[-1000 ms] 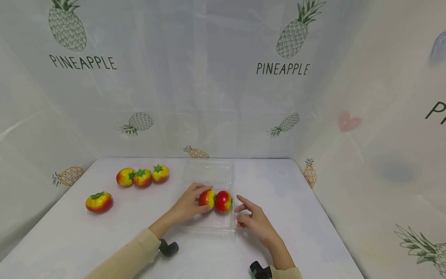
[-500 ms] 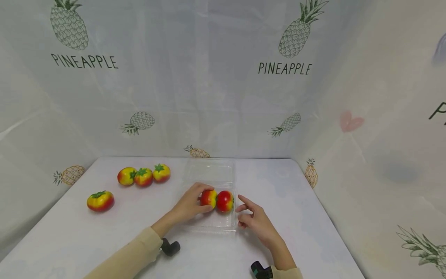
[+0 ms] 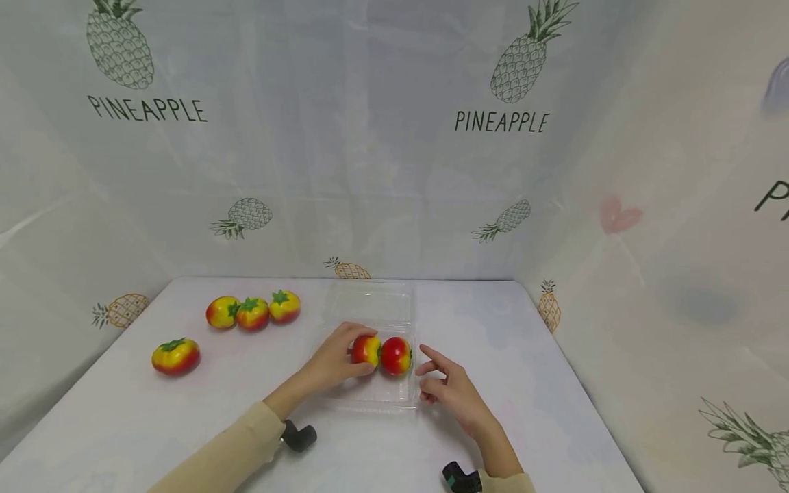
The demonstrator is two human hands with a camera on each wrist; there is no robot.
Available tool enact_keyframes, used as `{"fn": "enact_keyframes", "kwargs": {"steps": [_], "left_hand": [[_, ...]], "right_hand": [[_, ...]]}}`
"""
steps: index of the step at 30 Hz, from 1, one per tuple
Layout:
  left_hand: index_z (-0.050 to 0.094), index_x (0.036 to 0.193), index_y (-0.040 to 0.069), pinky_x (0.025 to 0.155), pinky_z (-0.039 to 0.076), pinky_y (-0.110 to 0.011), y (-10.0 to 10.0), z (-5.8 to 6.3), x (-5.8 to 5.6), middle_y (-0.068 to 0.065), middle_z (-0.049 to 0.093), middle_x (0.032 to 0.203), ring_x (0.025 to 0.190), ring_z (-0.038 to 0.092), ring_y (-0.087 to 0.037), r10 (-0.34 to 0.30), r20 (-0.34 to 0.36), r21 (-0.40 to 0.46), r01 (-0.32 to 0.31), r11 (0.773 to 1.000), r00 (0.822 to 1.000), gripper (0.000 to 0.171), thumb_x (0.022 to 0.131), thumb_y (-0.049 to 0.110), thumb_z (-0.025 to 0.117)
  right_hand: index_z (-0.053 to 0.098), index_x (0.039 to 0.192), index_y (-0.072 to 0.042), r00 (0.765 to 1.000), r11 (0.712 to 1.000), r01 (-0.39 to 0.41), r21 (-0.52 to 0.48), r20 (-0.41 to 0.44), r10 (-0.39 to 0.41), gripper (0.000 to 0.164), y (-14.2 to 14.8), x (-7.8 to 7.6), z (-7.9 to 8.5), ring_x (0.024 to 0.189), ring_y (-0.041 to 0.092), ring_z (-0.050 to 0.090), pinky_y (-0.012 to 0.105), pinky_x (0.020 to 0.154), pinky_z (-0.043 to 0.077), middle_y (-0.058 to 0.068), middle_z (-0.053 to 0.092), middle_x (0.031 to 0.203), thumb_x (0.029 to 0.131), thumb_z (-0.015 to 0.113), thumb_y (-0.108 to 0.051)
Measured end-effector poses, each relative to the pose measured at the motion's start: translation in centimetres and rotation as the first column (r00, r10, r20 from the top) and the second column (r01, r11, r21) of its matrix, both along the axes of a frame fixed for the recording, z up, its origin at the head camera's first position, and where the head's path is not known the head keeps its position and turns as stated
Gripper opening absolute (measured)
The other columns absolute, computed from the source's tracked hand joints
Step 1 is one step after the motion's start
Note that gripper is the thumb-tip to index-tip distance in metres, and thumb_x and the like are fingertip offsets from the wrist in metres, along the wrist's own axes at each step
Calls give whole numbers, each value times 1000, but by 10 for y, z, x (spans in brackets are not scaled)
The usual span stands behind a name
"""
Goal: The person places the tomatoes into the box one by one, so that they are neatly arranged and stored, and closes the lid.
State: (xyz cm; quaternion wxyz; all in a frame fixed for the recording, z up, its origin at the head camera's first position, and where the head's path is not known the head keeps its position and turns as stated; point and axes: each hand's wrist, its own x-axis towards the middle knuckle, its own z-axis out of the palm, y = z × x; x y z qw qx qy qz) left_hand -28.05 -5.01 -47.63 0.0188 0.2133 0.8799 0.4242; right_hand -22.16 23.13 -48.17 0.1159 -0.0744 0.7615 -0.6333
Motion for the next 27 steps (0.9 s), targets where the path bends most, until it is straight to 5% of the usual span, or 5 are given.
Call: {"fn": "enact_keyframes", "kwargs": {"steps": [10,19,27], "left_hand": [[62,146,18,115,49,-51,-1,3,2,-5,52,146,134,53,-30,-7,-6,-12,7,1000,1000,62,89,20,88],[64,137,19,111,53,-46,3,3,2,-3,56,141,129,55,-26,50,-42,-26,-51,998,998,56,87,19,90],[64,144,16,113,51,-51,5,2,1,-4,56,142,134,51,-30,17,-63,-68,-21,997,998,61,89,22,89]], "right_hand": [[35,164,-5,1000,1000,-7,-6,-5,7,72,0,1,0,77,18,62,23,70,57,26,54,129,97,62,-1],[36,164,-5,1000,1000,-7,-10,-8,7,72,0,0,-1,77,18,62,23,70,57,25,54,128,98,63,-1],[37,164,-6,1000,1000,0,-4,-1,0,70,0,0,-1,77,19,62,23,70,57,25,55,128,98,63,-1]]}}
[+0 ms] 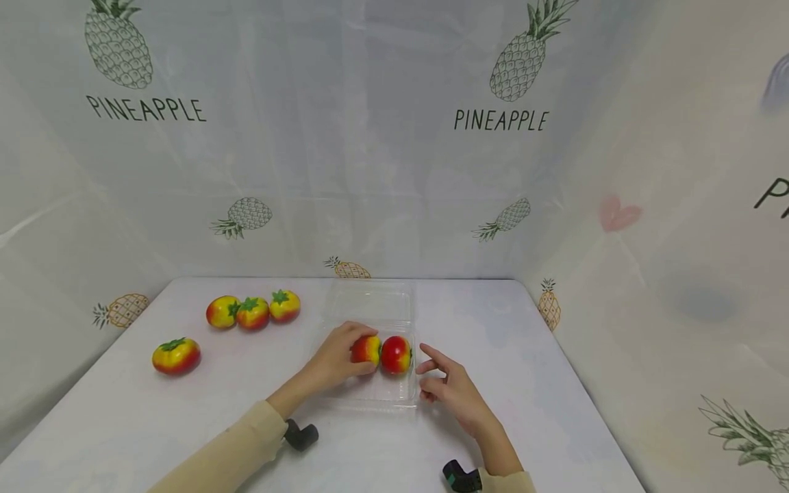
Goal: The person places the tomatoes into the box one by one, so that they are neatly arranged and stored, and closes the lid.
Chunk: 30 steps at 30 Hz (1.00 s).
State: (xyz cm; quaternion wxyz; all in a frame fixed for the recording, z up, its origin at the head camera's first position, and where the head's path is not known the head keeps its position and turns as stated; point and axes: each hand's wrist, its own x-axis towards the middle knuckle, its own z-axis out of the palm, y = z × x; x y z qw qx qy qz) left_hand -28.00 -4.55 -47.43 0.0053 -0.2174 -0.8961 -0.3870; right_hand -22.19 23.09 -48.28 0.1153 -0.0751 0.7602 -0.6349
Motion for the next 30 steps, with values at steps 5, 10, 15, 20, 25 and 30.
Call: {"fn": "enact_keyframes", "kwargs": {"steps": [5,10,15,20,25,30], "left_hand": [[62,148,17,112,52,-49,-2,-1,-1,-4,54,144,136,50,-30,-16,-12,-19,16,1000,1000,63,90,22,87],[60,151,20,111,53,-49,-3,0,0,-4,54,145,136,51,-30,-24,2,-18,24,1000,1000,66,90,22,86],[60,150,23,113,52,-50,-6,1,-2,-2,54,147,137,51,-29,-28,13,-34,28,999,1000,66,90,24,87],[60,150,22,111,53,-51,-7,2,-3,-2,54,147,136,51,-30,-31,16,-36,32,999,999,66,90,24,87],[61,149,21,110,53,-51,-8,4,-1,-3,54,147,135,51,-31,-41,23,-34,41,999,999,65,90,24,87],[60,149,22,110,54,-50,-9,8,1,-3,53,149,135,52,-30,-37,31,-34,38,999,999,65,90,23,87]], "right_hand": [[37,164,-6,1000,1000,1,2,3,-1,70,0,0,1,78,19,62,23,70,57,25,55,128,99,63,-2],[37,164,-6,1000,1000,1,2,0,-1,70,0,0,1,78,19,62,24,70,57,24,55,128,99,63,-3],[36,164,-6,1000,1000,-4,4,-6,4,70,0,1,1,78,19,62,24,70,57,25,54,128,99,63,-2],[36,164,-7,1000,1000,-3,16,-3,3,70,1,1,2,80,20,63,23,72,58,24,54,129,99,63,-3],[36,164,-8,1000,1000,-3,20,-2,3,70,1,1,2,80,20,62,23,73,58,24,54,130,100,63,-4],[37,164,-7,1000,1000,-4,14,-3,4,70,0,1,2,79,20,62,23,72,58,25,54,129,100,62,-3]]}}
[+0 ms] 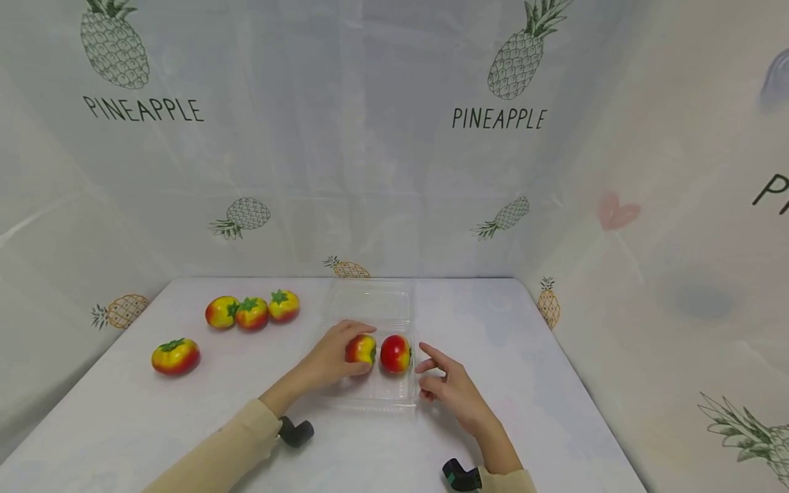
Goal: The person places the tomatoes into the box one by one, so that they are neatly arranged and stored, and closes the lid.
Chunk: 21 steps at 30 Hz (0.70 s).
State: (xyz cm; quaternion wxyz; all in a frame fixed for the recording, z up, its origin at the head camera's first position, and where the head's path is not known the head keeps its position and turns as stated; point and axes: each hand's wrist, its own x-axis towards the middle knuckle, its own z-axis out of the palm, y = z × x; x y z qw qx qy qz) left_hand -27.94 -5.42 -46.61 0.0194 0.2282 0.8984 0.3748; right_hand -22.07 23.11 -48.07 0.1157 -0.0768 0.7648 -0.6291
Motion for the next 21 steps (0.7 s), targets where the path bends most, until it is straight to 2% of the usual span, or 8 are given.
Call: {"fn": "enact_keyframes", "kwargs": {"steps": [8,14,21], "left_hand": [[60,150,21,110,53,-50,-2,4,0,-3,52,151,137,50,-31,-9,1,0,9,1000,1000,68,88,20,88],[59,150,22,113,51,-52,-6,7,-2,-3,52,153,139,49,-30,-13,-13,-31,12,999,1000,69,88,26,89],[60,149,30,113,50,-55,-22,23,-2,2,51,154,142,47,-28,0,-46,-41,-2,999,999,65,89,30,88]], "right_hand": [[37,164,-7,1000,1000,6,2,0,-6,70,0,0,0,78,19,61,23,72,58,24,55,128,99,62,-3],[37,164,-7,1000,1000,5,6,0,-5,70,0,0,-1,78,19,61,23,72,58,24,55,128,99,63,-4],[37,164,-7,1000,1000,11,7,1,-11,70,0,0,0,78,19,61,23,71,58,23,55,127,99,64,-4]]}}
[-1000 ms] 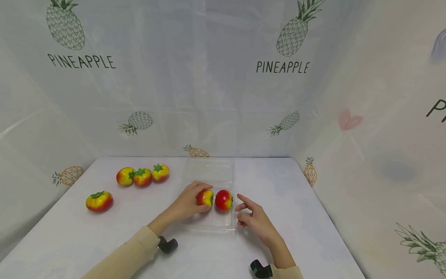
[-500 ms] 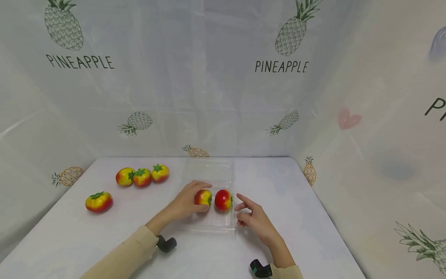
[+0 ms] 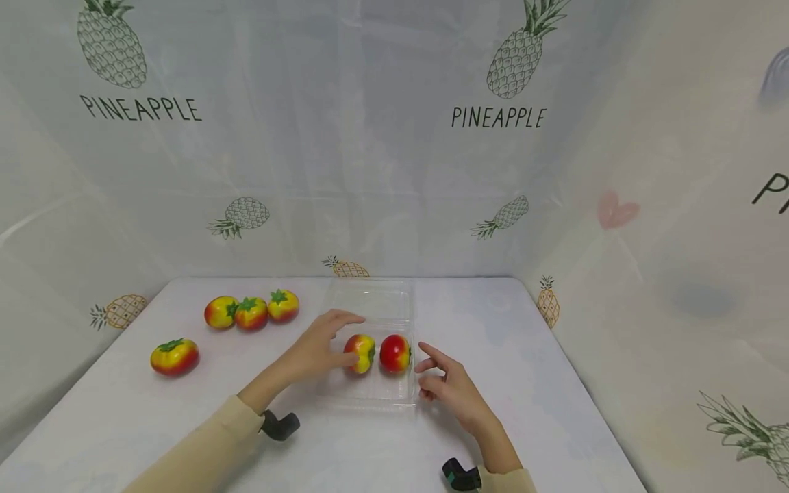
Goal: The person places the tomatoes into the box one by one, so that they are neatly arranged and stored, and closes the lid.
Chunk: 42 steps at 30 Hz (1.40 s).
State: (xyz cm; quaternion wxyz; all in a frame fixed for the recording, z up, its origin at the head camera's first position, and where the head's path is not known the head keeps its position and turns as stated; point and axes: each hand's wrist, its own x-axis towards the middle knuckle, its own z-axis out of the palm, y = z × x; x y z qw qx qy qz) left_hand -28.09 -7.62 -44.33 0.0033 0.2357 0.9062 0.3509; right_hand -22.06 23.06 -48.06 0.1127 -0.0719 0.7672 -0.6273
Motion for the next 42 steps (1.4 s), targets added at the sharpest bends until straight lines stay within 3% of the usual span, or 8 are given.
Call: {"fn": "enact_keyframes", "kwargs": {"steps": [9,16,26,32,42], "left_hand": [[59,149,33,111,51,-57,-39,27,9,1,52,154,143,49,-28,9,-55,2,-9,1000,998,66,90,29,88],[58,151,28,110,49,-63,-87,36,10,-4,51,157,145,46,-35,33,-113,-53,-40,998,993,67,91,33,86],[56,151,14,111,44,-70,-163,44,11,-17,50,153,141,46,-43,139,-170,-51,-149,988,976,65,93,27,84],[54,153,12,105,43,-77,-203,38,22,-25,47,154,138,45,-51,257,-198,-70,-275,959,946,67,95,30,82],[49,154,4,98,38,-85,-251,2,37,-35,43,151,134,38,-60,439,-189,-90,-460,883,879,76,93,32,83]], "right_hand": [[37,164,-7,1000,1000,-2,-6,1,2,71,1,1,-2,78,19,61,24,71,58,23,55,127,99,63,-4],[37,164,-7,1000,1000,-2,0,-4,2,70,0,0,-2,78,19,61,23,71,58,24,55,127,99,62,-3],[38,164,-9,1000,1000,6,7,2,-7,69,0,-2,-3,80,22,61,24,72,59,22,55,128,100,63,-4],[38,164,-10,1000,1000,2,16,0,-2,69,0,-3,-2,82,23,61,24,73,59,22,56,128,101,64,-6],[38,164,-10,1000,1000,13,16,11,-13,69,1,-3,-1,81,24,61,24,73,59,21,56,128,101,64,-7]]}}
